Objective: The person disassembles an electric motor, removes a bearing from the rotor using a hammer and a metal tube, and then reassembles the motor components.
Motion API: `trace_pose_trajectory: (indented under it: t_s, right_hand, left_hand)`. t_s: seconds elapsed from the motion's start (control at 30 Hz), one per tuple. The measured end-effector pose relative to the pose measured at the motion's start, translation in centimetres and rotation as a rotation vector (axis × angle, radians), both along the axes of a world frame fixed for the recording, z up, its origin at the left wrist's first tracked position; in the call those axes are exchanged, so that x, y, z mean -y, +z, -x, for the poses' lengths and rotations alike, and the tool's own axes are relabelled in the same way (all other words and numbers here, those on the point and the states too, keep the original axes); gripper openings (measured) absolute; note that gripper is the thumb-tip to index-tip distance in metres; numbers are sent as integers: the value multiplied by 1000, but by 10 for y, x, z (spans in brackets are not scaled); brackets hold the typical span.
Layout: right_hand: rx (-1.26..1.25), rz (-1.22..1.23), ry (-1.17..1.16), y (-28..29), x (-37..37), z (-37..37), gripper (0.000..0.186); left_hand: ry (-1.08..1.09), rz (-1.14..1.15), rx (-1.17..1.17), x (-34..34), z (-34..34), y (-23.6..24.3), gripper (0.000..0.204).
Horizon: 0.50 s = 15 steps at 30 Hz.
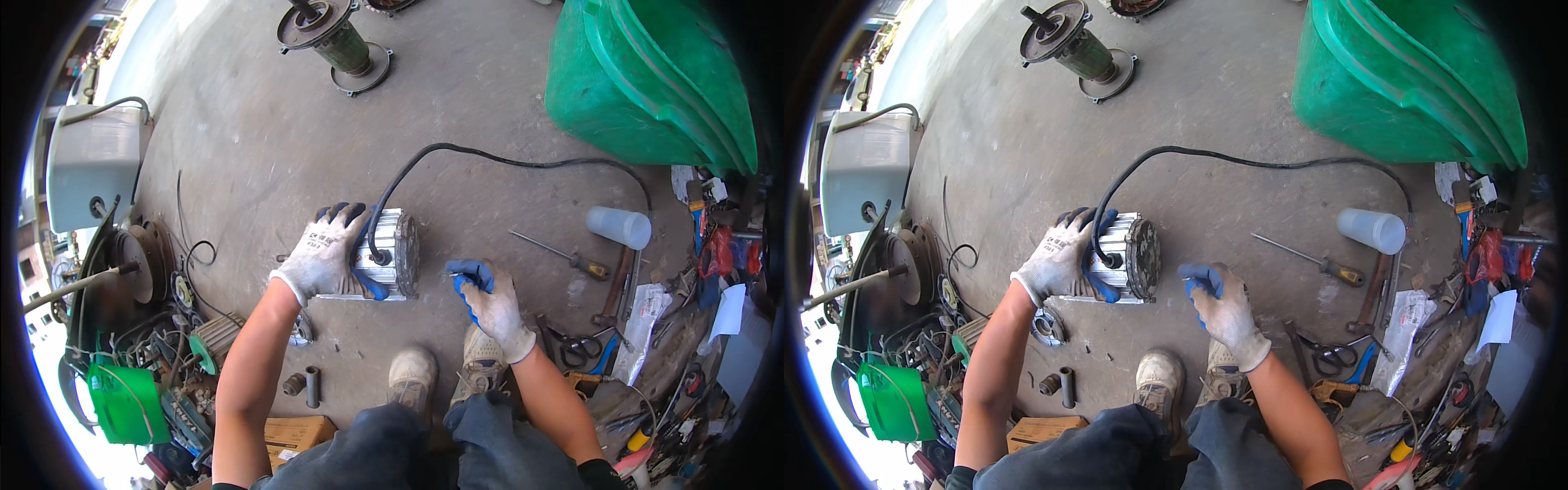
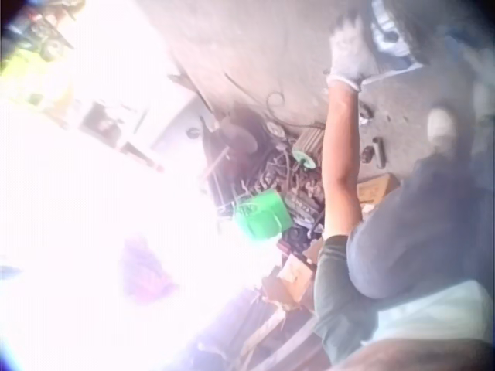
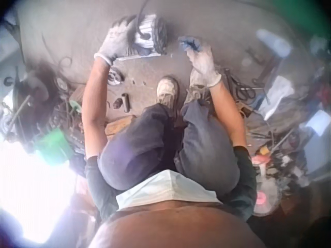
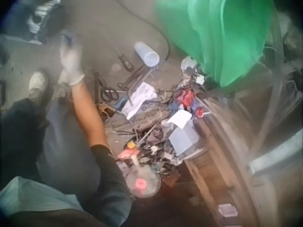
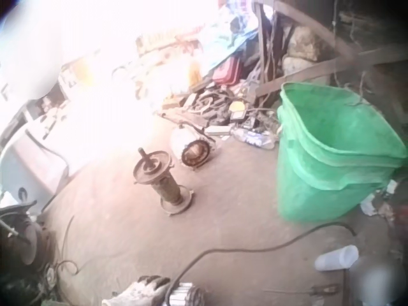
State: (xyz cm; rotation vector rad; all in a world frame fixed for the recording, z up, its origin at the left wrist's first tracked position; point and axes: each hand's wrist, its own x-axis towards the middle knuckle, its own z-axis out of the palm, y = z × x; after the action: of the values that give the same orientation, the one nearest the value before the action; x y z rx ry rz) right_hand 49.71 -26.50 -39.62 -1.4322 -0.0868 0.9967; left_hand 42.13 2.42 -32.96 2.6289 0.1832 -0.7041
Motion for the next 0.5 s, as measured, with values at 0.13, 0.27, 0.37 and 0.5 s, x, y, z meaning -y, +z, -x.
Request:
trace_pose_trajectory:
  t_s: [0.13, 0.27, 0.37, 0.5]
  right_hand:
    - [-100, 18, -49, -9, -4, -10, 22]
    - [-164, 2, -94, -40, -12, -10, 22]
    - [-283, -107, -162, -55, -22, -7, 21]
    - [-216, -105, -157, -63, -40, -3, 21]
  left_hand:
    - [-23, -110, 114, 21, 19, -3, 119]
    - [11, -150, 200, 46, 41, 1, 111]
    - [-10, -231, 216, 57, 57, -3, 110]
    - [-34, -293, 309, 73, 89, -13, 96]
